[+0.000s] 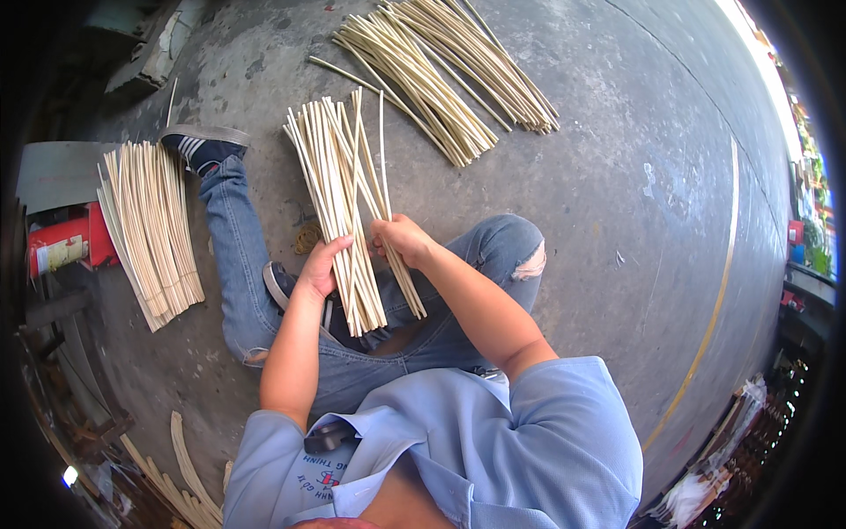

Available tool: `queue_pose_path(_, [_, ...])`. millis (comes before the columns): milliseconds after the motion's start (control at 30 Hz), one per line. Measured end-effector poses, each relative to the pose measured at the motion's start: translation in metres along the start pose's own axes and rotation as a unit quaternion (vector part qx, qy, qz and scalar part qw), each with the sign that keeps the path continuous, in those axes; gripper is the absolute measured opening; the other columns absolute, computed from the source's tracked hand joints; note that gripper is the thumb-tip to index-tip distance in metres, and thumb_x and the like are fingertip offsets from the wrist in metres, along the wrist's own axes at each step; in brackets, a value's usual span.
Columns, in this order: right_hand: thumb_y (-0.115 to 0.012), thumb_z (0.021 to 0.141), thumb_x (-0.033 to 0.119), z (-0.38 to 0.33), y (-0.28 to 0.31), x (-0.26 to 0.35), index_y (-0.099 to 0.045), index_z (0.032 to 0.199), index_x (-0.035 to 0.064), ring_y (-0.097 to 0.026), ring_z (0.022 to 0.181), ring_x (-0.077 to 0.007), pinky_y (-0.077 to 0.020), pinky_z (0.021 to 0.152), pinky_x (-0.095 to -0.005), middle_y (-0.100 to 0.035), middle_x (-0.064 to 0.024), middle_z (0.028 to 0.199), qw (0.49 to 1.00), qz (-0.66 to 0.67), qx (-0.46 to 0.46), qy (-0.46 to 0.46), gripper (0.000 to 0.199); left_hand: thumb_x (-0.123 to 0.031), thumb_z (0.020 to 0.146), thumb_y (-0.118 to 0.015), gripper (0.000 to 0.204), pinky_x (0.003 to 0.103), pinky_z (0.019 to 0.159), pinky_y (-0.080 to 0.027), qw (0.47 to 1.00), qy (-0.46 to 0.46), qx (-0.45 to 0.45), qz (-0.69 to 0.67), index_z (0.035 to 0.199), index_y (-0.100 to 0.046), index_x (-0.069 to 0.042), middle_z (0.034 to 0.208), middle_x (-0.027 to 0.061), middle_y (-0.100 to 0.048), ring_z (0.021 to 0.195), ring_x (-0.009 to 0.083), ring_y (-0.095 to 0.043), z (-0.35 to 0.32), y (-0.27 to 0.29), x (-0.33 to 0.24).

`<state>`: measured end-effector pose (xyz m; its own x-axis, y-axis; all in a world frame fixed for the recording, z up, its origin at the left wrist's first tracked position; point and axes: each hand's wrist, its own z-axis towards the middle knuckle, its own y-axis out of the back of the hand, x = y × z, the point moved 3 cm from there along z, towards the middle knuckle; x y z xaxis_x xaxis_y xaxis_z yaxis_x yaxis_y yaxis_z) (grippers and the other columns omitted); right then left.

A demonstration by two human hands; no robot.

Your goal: The person sits on the floor and gathers thin wooden sticks into bundles. They align the sticks by hand, separate them into smaller groups, and place the finished bundles on the floor.

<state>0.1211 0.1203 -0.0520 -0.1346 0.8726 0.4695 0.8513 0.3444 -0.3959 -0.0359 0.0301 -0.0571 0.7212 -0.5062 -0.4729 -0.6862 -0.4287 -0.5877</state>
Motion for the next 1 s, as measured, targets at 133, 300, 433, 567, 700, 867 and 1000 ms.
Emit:
queue_pose_path(133, [-0.068, 0.090, 0.027, 0.000, 0.004, 0.003, -0.064, 0.091, 0.0058, -0.047, 0.056, -0.0122, -0.0399, 0.050, -0.0328, -0.049, 0.0020, 0.068, 0.998, 0.034, 0.010, -0.045, 0.021, -0.013, 0.094, -0.068, 0.036, 0.040, 0.082, -0.062, 1.000, -0.007, 0.008, 0.011, 0.126, -0.060, 0.001, 0.100, 0.0134, -0.071, 0.090, 0.0257, -0.072, -0.002, -0.009, -0.004])
queue_pose_path(300, [-0.071, 0.093, 0.032, -0.008, -0.007, 0.011, -0.064, 0.092, 0.0066, -0.046, 0.054, -0.0097, -0.0345, 0.047, -0.0270, -0.050, 0.0025, 0.071, 0.997, 0.061, 0.024, -0.033, 0.027, -0.011, 0.094, -0.069, 0.035, 0.039, 0.081, -0.062, 1.000, -0.015, -0.009, 0.019, 0.126, -0.061, 0.001, 0.102, 0.0133, -0.071, 0.090, 0.0243, -0.072, -0.001, -0.005, -0.003])
queue_pose_path(433, [-0.073, 0.091, 0.029, -0.012, -0.008, 0.013, -0.065, 0.092, 0.0058, -0.048, 0.054, -0.0097, -0.0346, 0.046, -0.0259, -0.053, 0.0011, 0.070, 0.996, 0.073, 0.026, -0.037, 0.025, -0.007, 0.092, -0.068, 0.037, 0.039, 0.086, -0.061, 0.999, -0.022, -0.008, 0.023, 0.128, -0.059, 0.001, 0.108, 0.0130, -0.070, 0.095, 0.0240, -0.071, -0.001, -0.008, -0.002])
queue_pose_path(567, [-0.076, 0.087, 0.021, -0.008, -0.008, 0.010, -0.066, 0.092, 0.0043, -0.052, 0.056, -0.0104, -0.0368, 0.046, -0.0267, -0.059, -0.0014, 0.071, 0.999, -0.025, 0.030, 0.018, 0.020, -0.005, 0.091, -0.068, 0.040, 0.040, 0.093, -0.059, 0.998, -0.033, -0.026, 0.056, 0.129, -0.058, 0.002, 0.114, 0.0129, -0.068, 0.103, 0.0242, -0.070, 0.000, -0.009, -0.003])
queue_pose_path(700, [-0.077, 0.085, 0.016, -0.003, -0.004, 0.006, -0.068, 0.093, 0.0020, -0.056, 0.058, -0.0130, -0.0383, 0.046, -0.0277, -0.062, -0.0047, 0.074, 0.999, -0.030, -0.006, 0.007, 0.019, -0.005, 0.090, -0.068, 0.040, 0.040, 0.094, -0.059, 0.998, -0.034, -0.026, 0.052, 0.128, -0.058, 0.003, 0.117, 0.0136, -0.067, 0.106, 0.0244, -0.069, -0.001, -0.008, -0.003])
queue_pose_path(867, [-0.069, 0.086, 0.015, 0.000, 0.001, 0.002, -0.068, 0.092, -0.0005, -0.058, 0.059, -0.0167, -0.0432, 0.050, -0.0306, -0.063, -0.0084, 0.075, 0.999, -0.026, -0.015, -0.023, 0.017, -0.008, 0.092, -0.066, 0.037, 0.039, 0.091, -0.060, 0.999, -0.016, -0.033, 0.040, 0.127, -0.059, 0.004, 0.112, 0.0157, -0.069, 0.103, 0.0253, -0.070, -0.002, -0.008, -0.003])
queue_pose_path(1000, [-0.064, 0.088, 0.015, 0.000, 0.000, 0.003, -0.066, 0.088, 0.0001, -0.054, 0.059, -0.0153, -0.0439, 0.052, -0.0316, -0.059, -0.0059, 0.071, 0.999, 0.016, -0.027, 0.008, 0.015, -0.010, 0.092, -0.064, 0.036, 0.038, 0.086, -0.061, 0.998, 0.017, -0.025, 0.047, 0.125, -0.060, 0.003, 0.105, 0.0177, -0.071, 0.097, 0.0256, -0.071, -0.002, -0.002, -0.006])
